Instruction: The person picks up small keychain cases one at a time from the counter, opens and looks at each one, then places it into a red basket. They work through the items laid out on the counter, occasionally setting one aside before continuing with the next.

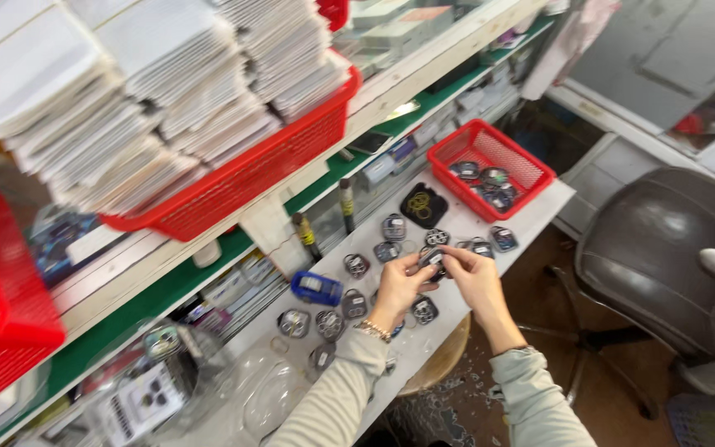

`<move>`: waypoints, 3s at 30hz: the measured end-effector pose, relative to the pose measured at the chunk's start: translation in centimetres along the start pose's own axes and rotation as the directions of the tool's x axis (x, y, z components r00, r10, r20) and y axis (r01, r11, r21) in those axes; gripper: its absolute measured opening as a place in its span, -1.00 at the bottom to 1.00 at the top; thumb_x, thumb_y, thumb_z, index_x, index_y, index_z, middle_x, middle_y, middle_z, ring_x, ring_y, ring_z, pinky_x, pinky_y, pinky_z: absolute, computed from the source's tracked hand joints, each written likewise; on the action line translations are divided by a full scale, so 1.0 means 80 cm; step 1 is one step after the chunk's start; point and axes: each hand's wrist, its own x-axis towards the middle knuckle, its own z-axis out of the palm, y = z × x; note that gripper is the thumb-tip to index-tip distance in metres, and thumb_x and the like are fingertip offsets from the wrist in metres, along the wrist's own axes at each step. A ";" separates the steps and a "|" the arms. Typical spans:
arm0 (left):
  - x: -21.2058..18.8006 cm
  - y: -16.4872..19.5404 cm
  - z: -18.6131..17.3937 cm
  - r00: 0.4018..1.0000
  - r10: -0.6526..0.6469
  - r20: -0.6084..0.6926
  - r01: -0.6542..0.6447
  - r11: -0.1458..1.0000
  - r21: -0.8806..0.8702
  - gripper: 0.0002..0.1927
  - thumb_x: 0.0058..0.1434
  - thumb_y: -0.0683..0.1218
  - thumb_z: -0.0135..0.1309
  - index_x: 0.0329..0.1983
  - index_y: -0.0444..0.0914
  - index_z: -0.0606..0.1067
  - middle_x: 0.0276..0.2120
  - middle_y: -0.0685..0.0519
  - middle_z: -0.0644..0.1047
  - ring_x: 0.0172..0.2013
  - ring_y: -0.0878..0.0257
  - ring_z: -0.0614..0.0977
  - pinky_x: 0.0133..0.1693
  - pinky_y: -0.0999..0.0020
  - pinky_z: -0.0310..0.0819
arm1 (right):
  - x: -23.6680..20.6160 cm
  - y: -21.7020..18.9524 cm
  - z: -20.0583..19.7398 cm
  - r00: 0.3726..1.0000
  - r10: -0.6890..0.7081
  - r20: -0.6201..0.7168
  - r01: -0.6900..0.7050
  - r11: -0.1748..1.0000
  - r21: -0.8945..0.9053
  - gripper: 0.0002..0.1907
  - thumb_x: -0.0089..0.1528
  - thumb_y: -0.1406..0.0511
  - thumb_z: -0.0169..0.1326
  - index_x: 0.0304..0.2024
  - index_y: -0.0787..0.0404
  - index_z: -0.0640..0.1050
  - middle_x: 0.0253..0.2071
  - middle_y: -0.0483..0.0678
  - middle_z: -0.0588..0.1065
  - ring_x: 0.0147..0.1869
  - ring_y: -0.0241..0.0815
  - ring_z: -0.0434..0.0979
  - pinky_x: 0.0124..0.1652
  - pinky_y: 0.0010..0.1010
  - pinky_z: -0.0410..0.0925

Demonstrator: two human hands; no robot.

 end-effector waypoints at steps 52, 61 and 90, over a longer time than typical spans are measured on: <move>0.321 -0.064 0.273 0.995 -0.008 -0.097 0.016 0.996 0.084 -0.73 0.29 -0.22 0.14 0.03 -0.42 0.59 -0.20 0.01 0.67 -0.26 0.33 0.67 -0.25 0.35 0.70 | 0.267 -0.084 -0.352 0.869 -0.394 0.298 0.494 0.684 -0.537 -0.80 0.22 0.35 0.14 -0.13 0.29 0.65 -0.36 0.20 0.57 -0.27 0.15 0.61 -0.28 -0.20 0.44; 0.322 -0.054 0.254 0.997 0.010 -0.082 -0.007 0.999 0.042 -0.72 0.27 -0.24 0.15 0.03 -0.42 0.59 -0.20 0.01 0.67 -0.25 0.32 0.68 -0.25 0.32 0.72 | 0.259 -0.092 -0.323 0.950 -0.269 0.158 0.312 0.797 -0.517 -0.77 0.21 0.37 0.13 -0.09 0.29 0.64 -0.45 0.18 0.55 -0.43 0.03 0.61 -0.35 -0.29 0.41; 0.270 -0.033 0.251 0.982 0.057 -0.182 -0.033 0.991 0.133 -0.76 0.29 -0.22 0.14 0.00 -0.41 0.59 -0.21 0.06 0.67 -0.25 0.36 0.68 -0.21 0.36 0.70 | 0.246 -0.096 -0.293 0.930 -0.310 0.198 0.367 0.789 -0.493 -0.81 0.20 0.31 0.15 -0.21 0.30 0.66 -0.51 0.17 0.54 -0.45 0.03 0.61 -0.36 -0.27 0.41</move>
